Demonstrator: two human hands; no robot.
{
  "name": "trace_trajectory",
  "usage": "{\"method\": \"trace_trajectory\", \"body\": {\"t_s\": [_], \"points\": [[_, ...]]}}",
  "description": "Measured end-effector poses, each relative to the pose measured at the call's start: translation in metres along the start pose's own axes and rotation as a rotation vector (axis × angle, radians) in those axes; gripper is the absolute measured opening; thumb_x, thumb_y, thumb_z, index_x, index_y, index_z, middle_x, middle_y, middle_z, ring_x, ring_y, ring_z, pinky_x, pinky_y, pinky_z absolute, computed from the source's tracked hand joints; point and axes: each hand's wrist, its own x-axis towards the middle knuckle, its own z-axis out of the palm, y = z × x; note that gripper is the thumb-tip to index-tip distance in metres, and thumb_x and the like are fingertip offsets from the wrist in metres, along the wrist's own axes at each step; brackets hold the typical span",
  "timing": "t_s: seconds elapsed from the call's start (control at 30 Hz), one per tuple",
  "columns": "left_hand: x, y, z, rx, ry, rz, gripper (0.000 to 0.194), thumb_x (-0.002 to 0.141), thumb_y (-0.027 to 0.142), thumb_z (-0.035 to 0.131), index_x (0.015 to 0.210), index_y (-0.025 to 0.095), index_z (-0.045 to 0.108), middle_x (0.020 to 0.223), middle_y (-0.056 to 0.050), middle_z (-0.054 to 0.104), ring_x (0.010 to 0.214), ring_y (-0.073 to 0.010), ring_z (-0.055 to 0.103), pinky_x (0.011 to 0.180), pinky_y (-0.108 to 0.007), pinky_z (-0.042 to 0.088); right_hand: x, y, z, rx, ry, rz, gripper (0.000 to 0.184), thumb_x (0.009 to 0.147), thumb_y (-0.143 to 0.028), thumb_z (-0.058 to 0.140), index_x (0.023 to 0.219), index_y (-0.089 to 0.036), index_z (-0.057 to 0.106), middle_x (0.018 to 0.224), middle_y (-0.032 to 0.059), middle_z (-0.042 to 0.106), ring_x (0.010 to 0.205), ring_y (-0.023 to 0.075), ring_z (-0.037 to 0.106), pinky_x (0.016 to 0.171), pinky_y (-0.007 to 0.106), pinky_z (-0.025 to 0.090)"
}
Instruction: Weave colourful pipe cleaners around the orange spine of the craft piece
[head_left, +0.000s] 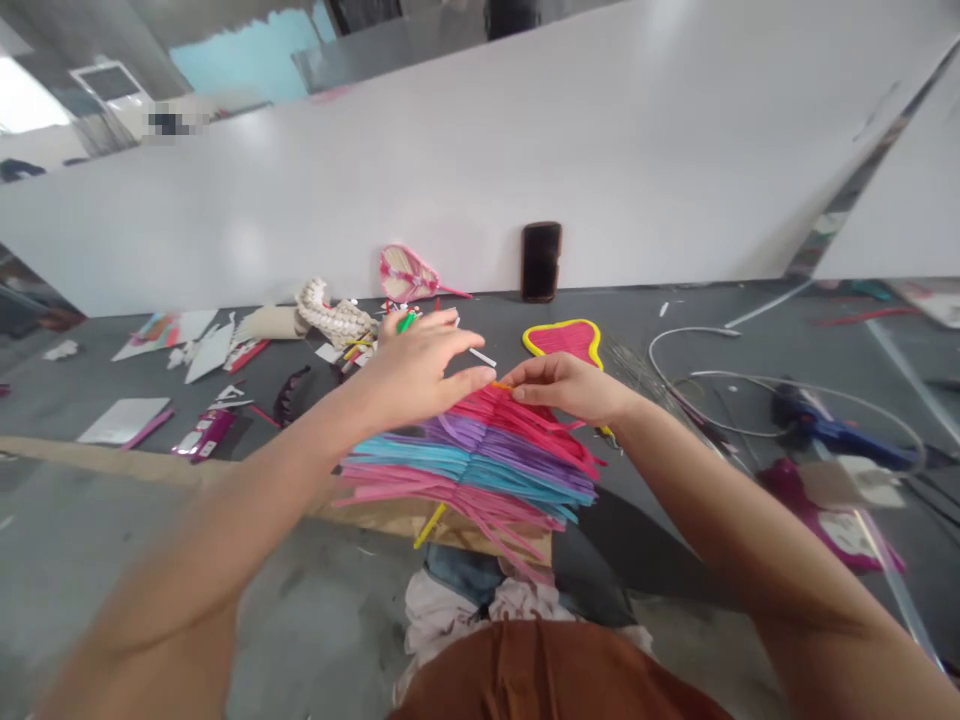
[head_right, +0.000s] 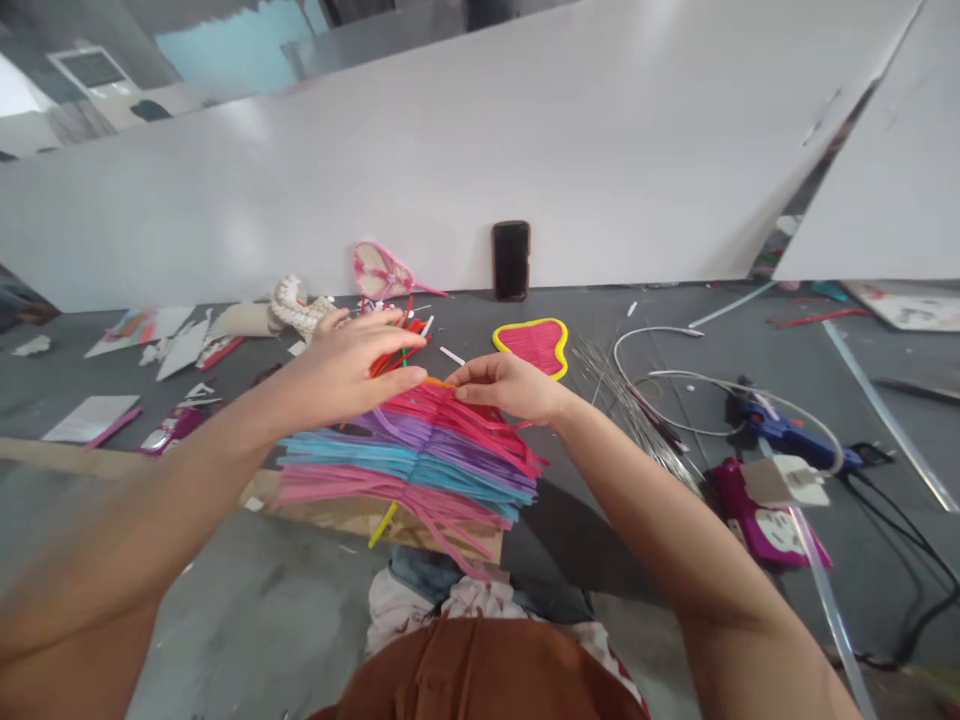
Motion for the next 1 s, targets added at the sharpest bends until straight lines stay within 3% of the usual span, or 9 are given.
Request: {"method": "trace_trajectory", "body": {"t_s": [0.1, 0.17, 0.33, 0.57, 0.7, 0.9, 1.0], "points": [[0.027, -0.005, 0.000, -0.038, -0.303, 0.020, 0.030, 0.088, 0.041, 0.053, 0.092, 0.020, 0.073, 0.087, -0.002, 0.073, 0.095, -0.0212, 0.064, 0.104, -0.045, 0.026, 0.000, 0.001, 0.008, -0.096, 0.069, -0.032, 0.024, 0.073, -0.037, 0.072, 0.089, -0.018, 0.072, 0.070, -0.0015, 0.069, 0.054, 0.0086, 0.054, 0.048, 0.021, 0.040], [0.033, -0.004, 0.002, -0.066, -0.428, 0.019, 0.022, 0.085, 0.034, 0.055, 0.084, 0.022, 0.074, 0.073, 0.002, 0.072, 0.074, -0.0150, 0.063, 0.095, -0.037, 0.033, -0.002, 0.006, 0.011, -0.207, 0.159, -0.069, 0.021, 0.076, -0.036, 0.068, 0.087, -0.018, 0.071, 0.069, -0.0012, 0.068, 0.054, 0.0096, 0.054, 0.048, 0.022, 0.039], [0.032, -0.007, 0.010, -0.106, -0.532, -0.055, 0.022, 0.081, 0.029, 0.053, 0.084, 0.022, 0.074, 0.070, 0.002, 0.070, 0.064, -0.0123, 0.059, 0.070, -0.026, 0.035, -0.013, 0.020, 0.017, -0.534, 0.322, -0.192, 0.013, 0.083, -0.025, 0.060, 0.084, -0.019, 0.071, 0.075, 0.0004, 0.071, 0.064, 0.0126, 0.060, 0.058, 0.024, 0.044], [0.029, -0.019, 0.023, -0.174, -0.531, -0.117, 0.022, 0.078, 0.026, 0.050, 0.082, 0.020, 0.071, 0.073, 0.002, 0.069, 0.068, -0.0133, 0.059, 0.065, -0.025, 0.034, -0.022, 0.034, 0.028, -0.753, 0.427, -0.417, 0.014, 0.089, -0.022, 0.056, 0.083, -0.019, 0.069, 0.081, 0.0053, 0.069, 0.075, 0.0154, 0.061, 0.068, 0.027, 0.046], [0.025, -0.022, 0.027, -0.272, -0.531, -0.143, 0.021, 0.078, 0.027, 0.051, 0.081, 0.019, 0.070, 0.072, 0.002, 0.067, 0.067, -0.0129, 0.057, 0.062, -0.024, 0.033, -0.021, 0.040, 0.025, -0.615, 0.427, -0.296, 0.012, 0.086, -0.023, 0.058, 0.080, -0.019, 0.068, 0.078, 0.0034, 0.068, 0.071, 0.0143, 0.060, 0.066, 0.027, 0.046], [0.025, -0.024, 0.031, -0.357, -0.541, -0.191, 0.022, 0.078, 0.028, 0.051, 0.082, 0.018, 0.070, 0.072, 0.001, 0.066, 0.068, -0.0133, 0.057, 0.062, -0.023, 0.035, -0.016, 0.046, 0.016, -0.050, 0.265, -0.051, 0.019, 0.072, -0.034, 0.072, 0.075, -0.017, 0.065, 0.089, 0.0037, 0.070, 0.073, 0.0125, 0.062, 0.065, 0.026, 0.048], [0.027, -0.027, 0.029, -0.397, -0.542, -0.210, 0.021, 0.077, 0.028, 0.052, 0.082, 0.017, 0.070, 0.072, 0.001, 0.065, 0.068, -0.0130, 0.056, 0.062, -0.023, 0.036, -0.013, 0.041, 0.012, 0.104, 0.222, 0.063, 0.025, 0.066, -0.037, 0.078, 0.073, -0.017, 0.064, 0.064, -0.0022, 0.064, 0.053, 0.0075, 0.053, 0.049, 0.020, 0.038]]}}
